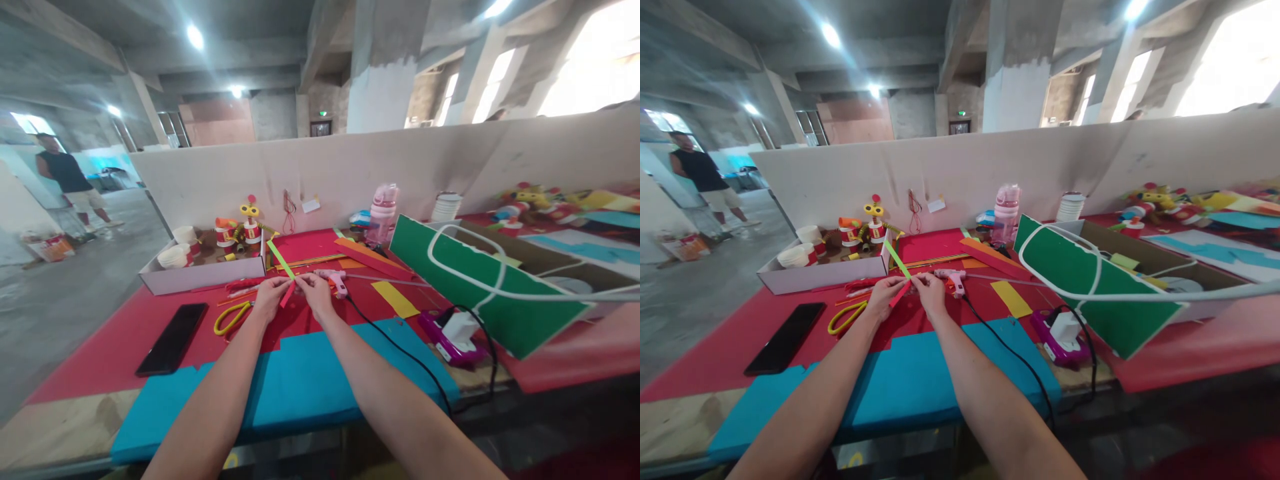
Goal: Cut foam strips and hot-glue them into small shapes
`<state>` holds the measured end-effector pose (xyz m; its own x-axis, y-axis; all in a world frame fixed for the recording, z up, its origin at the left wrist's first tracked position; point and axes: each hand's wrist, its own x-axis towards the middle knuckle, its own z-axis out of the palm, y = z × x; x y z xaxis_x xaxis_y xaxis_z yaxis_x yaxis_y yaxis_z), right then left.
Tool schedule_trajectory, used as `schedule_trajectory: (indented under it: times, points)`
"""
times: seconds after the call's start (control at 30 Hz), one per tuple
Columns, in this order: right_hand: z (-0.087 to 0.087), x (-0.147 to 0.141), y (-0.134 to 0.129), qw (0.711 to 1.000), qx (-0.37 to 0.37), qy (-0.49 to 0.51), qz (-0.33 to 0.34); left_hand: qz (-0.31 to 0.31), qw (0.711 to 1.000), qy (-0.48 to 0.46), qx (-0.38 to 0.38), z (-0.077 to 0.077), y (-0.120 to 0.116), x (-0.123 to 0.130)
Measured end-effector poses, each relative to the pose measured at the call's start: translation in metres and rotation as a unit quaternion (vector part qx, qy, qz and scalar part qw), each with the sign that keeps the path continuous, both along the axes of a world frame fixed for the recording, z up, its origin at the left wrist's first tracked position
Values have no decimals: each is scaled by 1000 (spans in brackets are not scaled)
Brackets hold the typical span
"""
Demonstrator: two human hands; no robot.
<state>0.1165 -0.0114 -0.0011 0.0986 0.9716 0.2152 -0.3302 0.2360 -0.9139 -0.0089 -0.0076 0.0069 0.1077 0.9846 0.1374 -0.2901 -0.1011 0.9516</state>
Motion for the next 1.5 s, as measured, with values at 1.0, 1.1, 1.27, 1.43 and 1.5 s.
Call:
schedule_trajectory:
  times: [1.0, 1.1, 1.27, 1.43, 1.5]
  points:
    - [2, -1, 0, 999, 4, -33, -15, 67, 996, 7, 51, 1, -1, 2]
    - [1, -1, 1, 1000, 4, -22, 1, 82, 995, 6, 57, 0, 1, 1]
    - [0, -1, 2, 999, -25, 20, 40, 81, 994, 27, 64, 0, 1, 0]
    - [2, 0, -1, 999, -15, -20, 23, 89, 994, 38, 51, -2, 2, -1]
    - [3, -1, -2, 999, -15, -10, 26, 77, 996, 38, 29, -3, 4, -1]
